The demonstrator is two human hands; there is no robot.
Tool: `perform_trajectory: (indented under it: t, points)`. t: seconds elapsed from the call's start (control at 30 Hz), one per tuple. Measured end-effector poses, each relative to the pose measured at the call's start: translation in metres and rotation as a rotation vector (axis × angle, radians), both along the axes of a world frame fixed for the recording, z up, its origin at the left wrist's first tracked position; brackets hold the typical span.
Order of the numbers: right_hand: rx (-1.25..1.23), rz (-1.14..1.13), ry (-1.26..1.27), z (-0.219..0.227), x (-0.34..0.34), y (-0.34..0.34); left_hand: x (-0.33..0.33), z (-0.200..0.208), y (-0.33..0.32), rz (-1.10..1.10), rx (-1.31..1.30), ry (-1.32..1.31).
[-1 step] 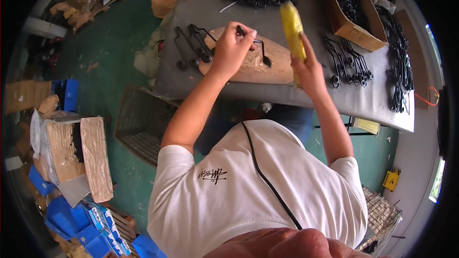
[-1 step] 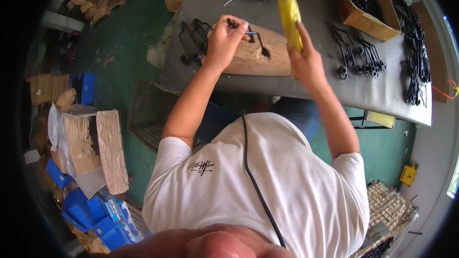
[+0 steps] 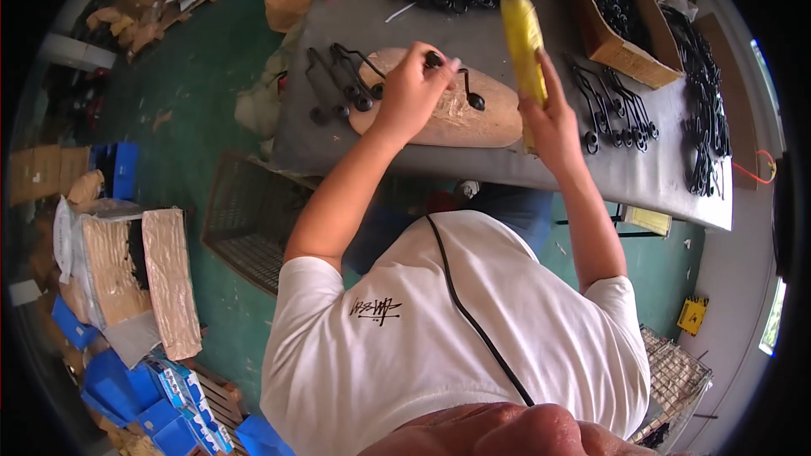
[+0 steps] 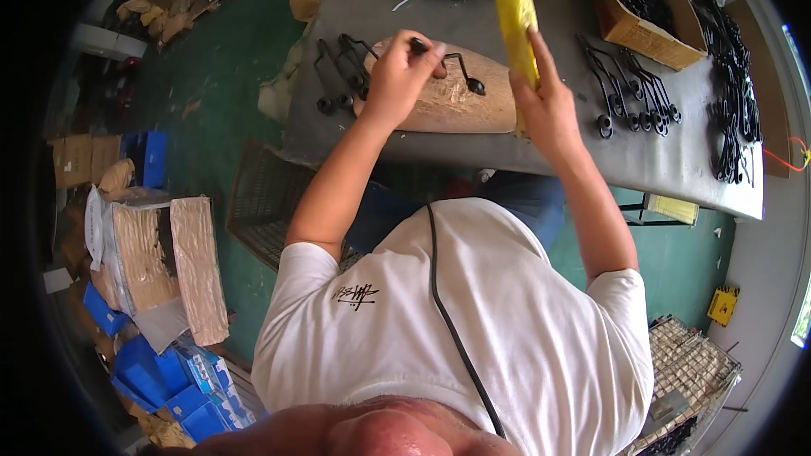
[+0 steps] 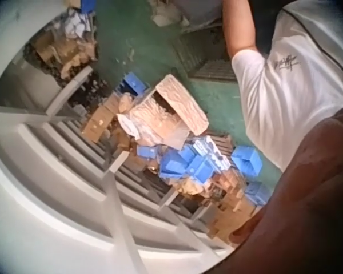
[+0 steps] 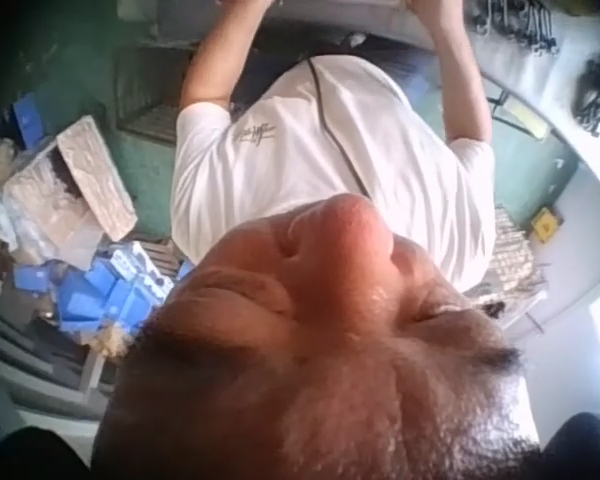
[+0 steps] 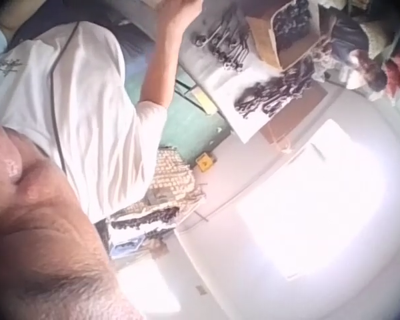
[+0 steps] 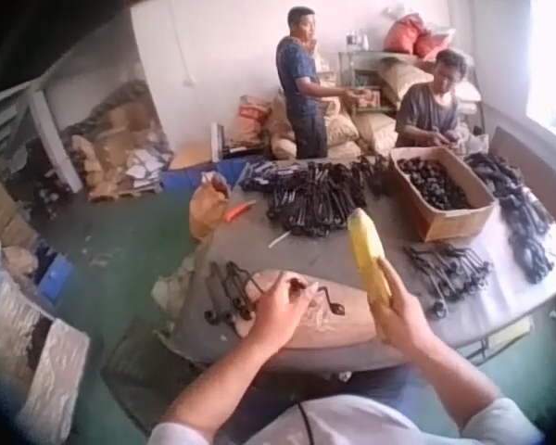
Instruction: Manual assembly of components by attaching plastic caps to metal hooks at a workbench.
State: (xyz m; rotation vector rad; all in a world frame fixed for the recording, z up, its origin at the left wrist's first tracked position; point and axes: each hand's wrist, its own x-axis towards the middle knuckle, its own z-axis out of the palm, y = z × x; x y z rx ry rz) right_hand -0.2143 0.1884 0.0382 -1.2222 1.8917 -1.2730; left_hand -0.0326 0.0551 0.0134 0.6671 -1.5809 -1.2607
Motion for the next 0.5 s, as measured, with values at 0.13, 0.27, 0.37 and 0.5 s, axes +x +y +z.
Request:
perform_trajectory:
  t: [0.13,0.27,0.37,0.5]
  points:
    - [-0.23,-0.066,0.197,0.023,0.012,0.002,-0.013,-0.004,0.004,0.033,-0.19,-0.351]
    - [-0.175,0.013,0.396,-0.05,0.013,-0.004,-0.024,0.003,0.008,0.032,-0.267,-0.39]
    - [-0.051,0.129,0.293,-0.086,0.008,-0.008,-0.02,0.003,0.009,0.035,-0.299,-0.409]
    - [0.227,0.116,0.172,-0.043,-0.002,-0.007,-0.02,0.007,0.008,0.058,-0.326,-0.457]
